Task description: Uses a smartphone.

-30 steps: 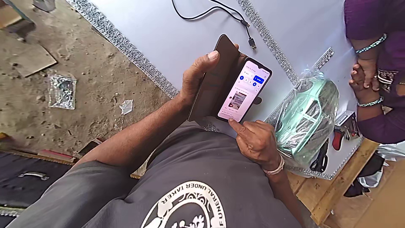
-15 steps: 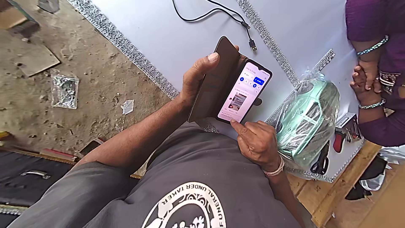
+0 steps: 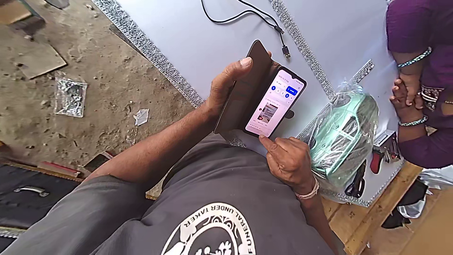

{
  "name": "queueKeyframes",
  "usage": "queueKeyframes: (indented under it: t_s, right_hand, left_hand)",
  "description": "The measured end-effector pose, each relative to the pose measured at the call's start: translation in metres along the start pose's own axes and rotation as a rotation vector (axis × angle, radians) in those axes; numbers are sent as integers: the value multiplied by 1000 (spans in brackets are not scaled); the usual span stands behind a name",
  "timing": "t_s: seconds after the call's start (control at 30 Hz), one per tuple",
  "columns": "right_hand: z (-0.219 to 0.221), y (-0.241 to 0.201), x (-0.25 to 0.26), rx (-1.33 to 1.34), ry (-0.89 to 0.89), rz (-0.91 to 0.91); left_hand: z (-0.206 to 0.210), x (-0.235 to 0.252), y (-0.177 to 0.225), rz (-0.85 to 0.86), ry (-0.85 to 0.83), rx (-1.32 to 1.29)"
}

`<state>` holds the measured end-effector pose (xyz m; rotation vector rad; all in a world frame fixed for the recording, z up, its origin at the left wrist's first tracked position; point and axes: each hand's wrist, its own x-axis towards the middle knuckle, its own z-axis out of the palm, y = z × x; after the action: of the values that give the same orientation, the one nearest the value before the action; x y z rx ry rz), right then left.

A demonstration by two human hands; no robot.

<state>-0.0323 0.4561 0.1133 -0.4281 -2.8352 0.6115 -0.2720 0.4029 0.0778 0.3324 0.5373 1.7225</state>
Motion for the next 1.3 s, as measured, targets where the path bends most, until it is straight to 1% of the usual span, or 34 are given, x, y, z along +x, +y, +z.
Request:
queueKeyframes:
  t_s: [0.13, 0.23, 0.43, 0.77, 1.0, 1.07, 1.17, 1.3]
  right_hand:
    - [-1, -1, 0, -3, 5, -5]
    - [1, -1, 0, 0, 0, -4]
    - [2, -1, 1, -9, -29, 19]
    - [3, 0, 3, -3, -19, 15]
    - [4, 1, 5, 7, -29, 7]
    - [4, 2, 5, 16, -23, -3]
    - [5, 3, 4, 25, -12, -11]
    - [4, 4, 4, 24, -3, -5]
  left_hand:
    - [-7, 6, -3, 34, -26, 14]
    - [-5, 5, -2, 38, -10, 23]
    - [-7, 6, -3, 39, -11, 29]
    - [-5, 7, -2, 38, -4, 25]
    - [-3, 3, -1, 9, 13, 25]
    - [-4, 3, -2, -1, -4, 1]
    - [-9, 6, -2, 6, -30, 3]
    - [-6, 6, -3, 32, -9, 16]
